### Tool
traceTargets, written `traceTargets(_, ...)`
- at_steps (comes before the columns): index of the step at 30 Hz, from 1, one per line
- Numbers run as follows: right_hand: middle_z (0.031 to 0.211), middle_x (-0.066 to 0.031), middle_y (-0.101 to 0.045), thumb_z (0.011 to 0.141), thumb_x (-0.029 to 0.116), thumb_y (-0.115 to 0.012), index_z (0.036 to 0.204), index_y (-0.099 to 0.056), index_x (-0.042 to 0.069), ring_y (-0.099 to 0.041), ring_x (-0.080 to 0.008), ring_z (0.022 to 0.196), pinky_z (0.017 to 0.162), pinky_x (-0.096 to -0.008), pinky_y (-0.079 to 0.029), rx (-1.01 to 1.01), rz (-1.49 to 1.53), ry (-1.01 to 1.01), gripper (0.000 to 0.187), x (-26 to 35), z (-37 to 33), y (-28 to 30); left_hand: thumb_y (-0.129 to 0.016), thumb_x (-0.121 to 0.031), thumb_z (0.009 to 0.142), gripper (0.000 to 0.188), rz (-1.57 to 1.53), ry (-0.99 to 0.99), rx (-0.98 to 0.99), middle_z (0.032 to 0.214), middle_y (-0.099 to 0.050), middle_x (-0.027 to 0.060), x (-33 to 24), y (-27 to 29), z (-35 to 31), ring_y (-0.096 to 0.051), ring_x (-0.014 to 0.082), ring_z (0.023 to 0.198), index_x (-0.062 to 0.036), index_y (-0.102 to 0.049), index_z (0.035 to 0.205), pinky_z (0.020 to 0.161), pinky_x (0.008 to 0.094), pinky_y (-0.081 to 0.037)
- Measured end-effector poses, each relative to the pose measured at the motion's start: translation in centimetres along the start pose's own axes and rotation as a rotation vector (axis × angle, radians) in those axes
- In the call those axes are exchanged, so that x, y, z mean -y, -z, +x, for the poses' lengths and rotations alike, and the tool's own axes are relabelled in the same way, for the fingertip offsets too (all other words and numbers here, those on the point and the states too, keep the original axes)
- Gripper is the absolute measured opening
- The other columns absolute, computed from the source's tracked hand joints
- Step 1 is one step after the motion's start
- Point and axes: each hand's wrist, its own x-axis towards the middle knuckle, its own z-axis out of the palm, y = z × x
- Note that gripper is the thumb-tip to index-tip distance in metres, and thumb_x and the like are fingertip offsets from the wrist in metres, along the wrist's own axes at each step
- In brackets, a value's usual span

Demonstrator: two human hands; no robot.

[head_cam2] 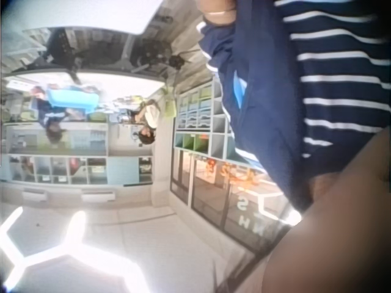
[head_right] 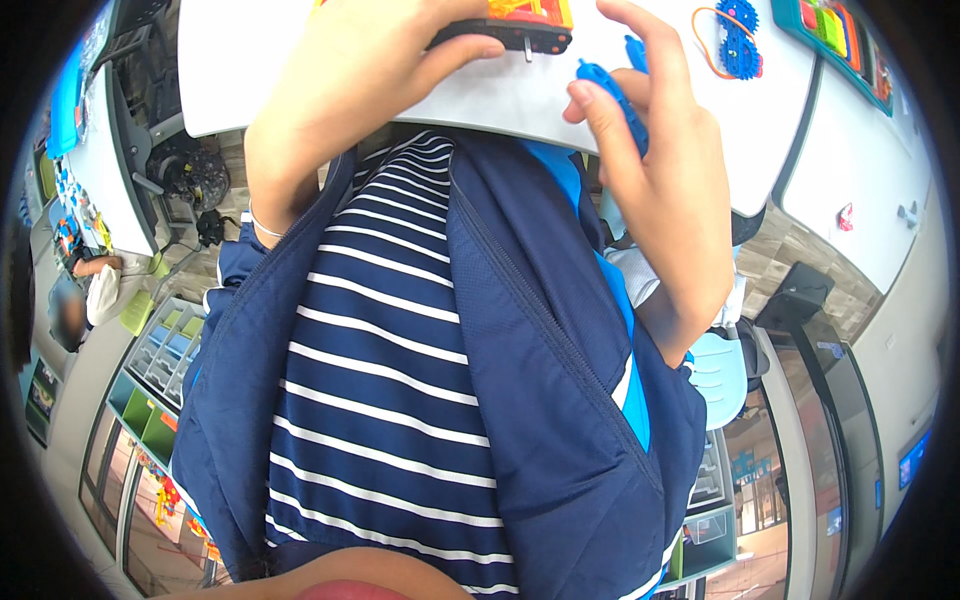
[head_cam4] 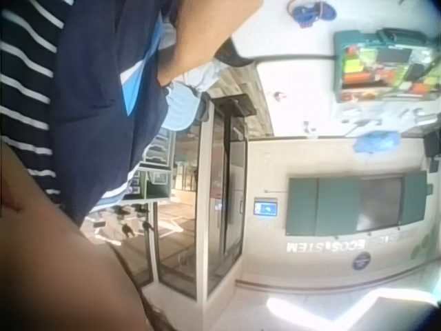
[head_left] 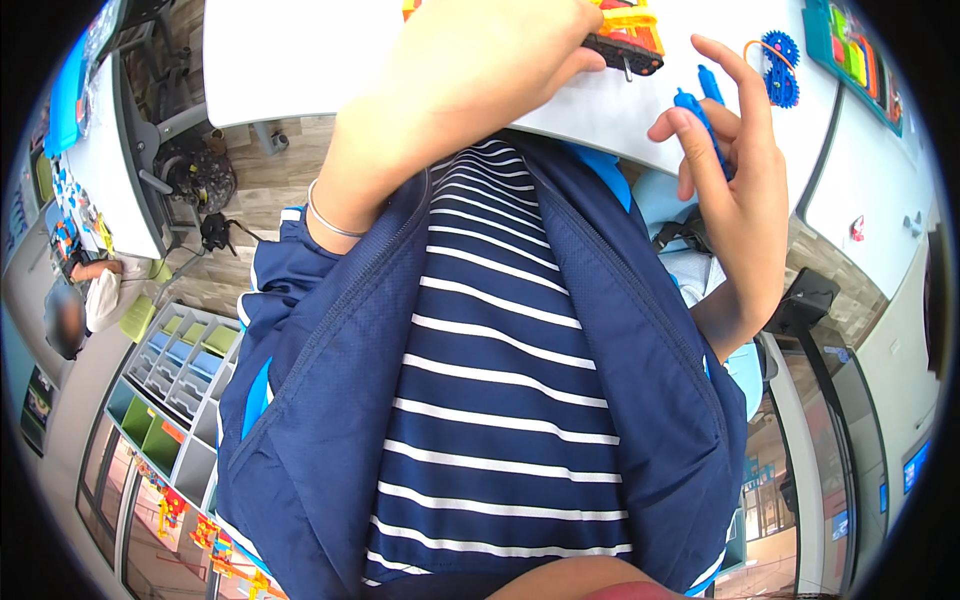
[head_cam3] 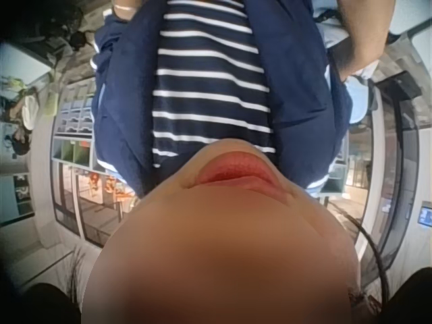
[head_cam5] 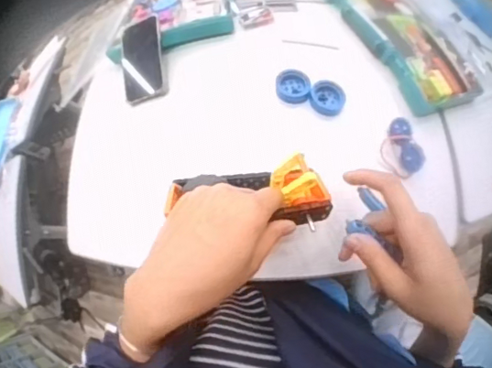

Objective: The person assembles a small toy vehicle by attaching colorful plastic pieces to a black base. They use a blue plastic tool to press components into place and handle a smartphone briefly during the process.

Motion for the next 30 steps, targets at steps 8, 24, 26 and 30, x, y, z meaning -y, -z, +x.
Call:
traceTargets(8,0.092,-0.0105,-0.076,0.103,0.015,-0.060,0.140,-0.053,-0.004,-0.059,-0.0123,0.056,0.055,-0.0273,-0.050,0.146,0.258,-0.094,0.042,-1.6,0.5,-2.4,-0.069,-0.022,0.092,0.026,-0.059,-0.025,0.036,0.077,-0.068,0.0210,0.3,0.3,0.1,-0.068,0.0382,0.077,0.0036,-0.069,0.097,0.074,0.0453,-0.053)
traceTargets(24,0.095,-0.0126,-0.075,0.106,0.014,-0.056,0.141,-0.052,-0.002,-0.057,-0.0076,0.056,0.051,-0.0202,-0.044,0.244,0.359,-0.166,0.039,-0.2,0.4,-3.2,-0.080,-0.029,0.080,0.031,0.185,-0.087,-0.055,0.068,-0.066,0.0144,0.0,-0.3,0.7,-0.067,0.0301,0.064,0.0000,-0.069,0.086,0.064,0.0404,-0.051)
traceTargets(26,0.095,-0.0123,-0.075,0.106,0.015,-0.056,0.141,-0.053,-0.002,-0.057,-0.0075,0.056,0.051,-0.0202,-0.044,0.253,0.357,-0.182,0.039,-0.2,0.4,-3.2,-0.080,-0.029,0.080,0.031,0.202,-0.091,-0.053,0.067,-0.066,0.0142,-0.1,-0.1,0.6,-0.067,0.0294,0.063,-0.0003,-0.070,0.085,0.063,0.0396,-0.052)
traceTargets(30,0.086,-0.0111,-0.076,0.104,0.017,-0.059,0.131,-0.056,-0.006,-0.061,-0.0119,0.054,0.057,-0.0271,-0.051,0.221,0.369,-0.191,0.036,-0.1,0.5,-3.8,-0.080,-0.029,0.080,0.030,0.241,-0.059,-0.012,0.065,-0.065,0.0149,-0.2,0.0,0.7,-0.067,0.0297,0.062,-0.0004,-0.070,0.082,0.064,0.0396,-0.052)
